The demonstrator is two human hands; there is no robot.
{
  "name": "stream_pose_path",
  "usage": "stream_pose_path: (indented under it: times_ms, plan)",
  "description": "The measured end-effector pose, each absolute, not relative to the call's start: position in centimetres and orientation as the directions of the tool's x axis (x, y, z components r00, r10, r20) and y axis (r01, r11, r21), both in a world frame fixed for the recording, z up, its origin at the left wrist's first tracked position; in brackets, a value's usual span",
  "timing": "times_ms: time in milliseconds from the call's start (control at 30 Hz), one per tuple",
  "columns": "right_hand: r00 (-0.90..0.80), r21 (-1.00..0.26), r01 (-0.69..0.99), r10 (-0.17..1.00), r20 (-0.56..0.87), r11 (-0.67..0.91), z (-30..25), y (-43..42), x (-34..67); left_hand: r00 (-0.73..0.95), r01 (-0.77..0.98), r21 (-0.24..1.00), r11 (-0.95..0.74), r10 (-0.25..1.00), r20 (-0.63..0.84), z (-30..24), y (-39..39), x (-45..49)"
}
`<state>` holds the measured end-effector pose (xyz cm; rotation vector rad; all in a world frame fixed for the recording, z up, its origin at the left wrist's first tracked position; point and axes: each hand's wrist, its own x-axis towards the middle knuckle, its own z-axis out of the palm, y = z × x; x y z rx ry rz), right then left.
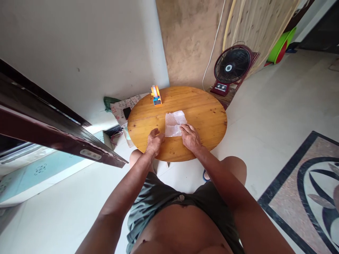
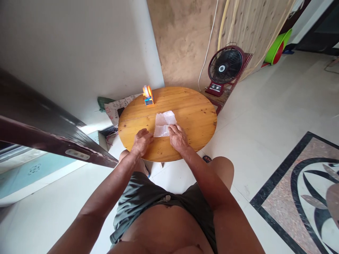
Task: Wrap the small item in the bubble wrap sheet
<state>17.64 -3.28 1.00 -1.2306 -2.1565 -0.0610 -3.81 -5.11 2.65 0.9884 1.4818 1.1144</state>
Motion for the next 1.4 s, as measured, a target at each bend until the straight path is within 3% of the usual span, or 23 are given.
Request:
stream_pose_path:
  times_ms: [67, 333, 600, 867, 1100, 1400]
  plan:
    - [-0.346, -0.263, 0.79, 0.757, 0.555, 0.553, 0.8, -3.3, 17.6, -0.201, -0.072, 0.96, 0.269, 0.939, -0.278, 3.2, -5.7, -3.5]
    - [-0.336, -0.263, 0.796, 0.76, 0.557, 0.545, 0.7, -3.3, 17.6, -0.089, -0.175, 0.886, 0.43, 0.889, -0.449, 5.1, -3.7, -3.1]
    - [-0.338, -0.223, 0.799, 0.724, 0.601, 0.558, 0.1, -2.9, 17.6, -0.111, 0.038, 0.867, 0.497, 0.864, -0.49, 5.3, -1.2, -0.8]
    - [-0.331, -0.243, 0.791, 0.726, 0.603, 0.562, 0.2, -3.0, 17.5, -0.233, 0.34, 0.834, 0.435, 0.898, -0.373, 5.2, -0.5, 1.0]
    - [-0.327, -0.261, 0.782, 0.729, 0.601, 0.566, 0.5, -3.3, 17.4, -0.07, 0.313, 0.898, 0.309, 0.951, -0.303, 4.9, -1.5, -0.5]
    - [-0.312, -0.265, 0.782, 0.722, 0.618, 0.565, 0.2, -3.1, 17.3, 0.03, 0.259, 0.866, 0.428, 0.893, -0.45, 5.2, 0.1, -1.9]
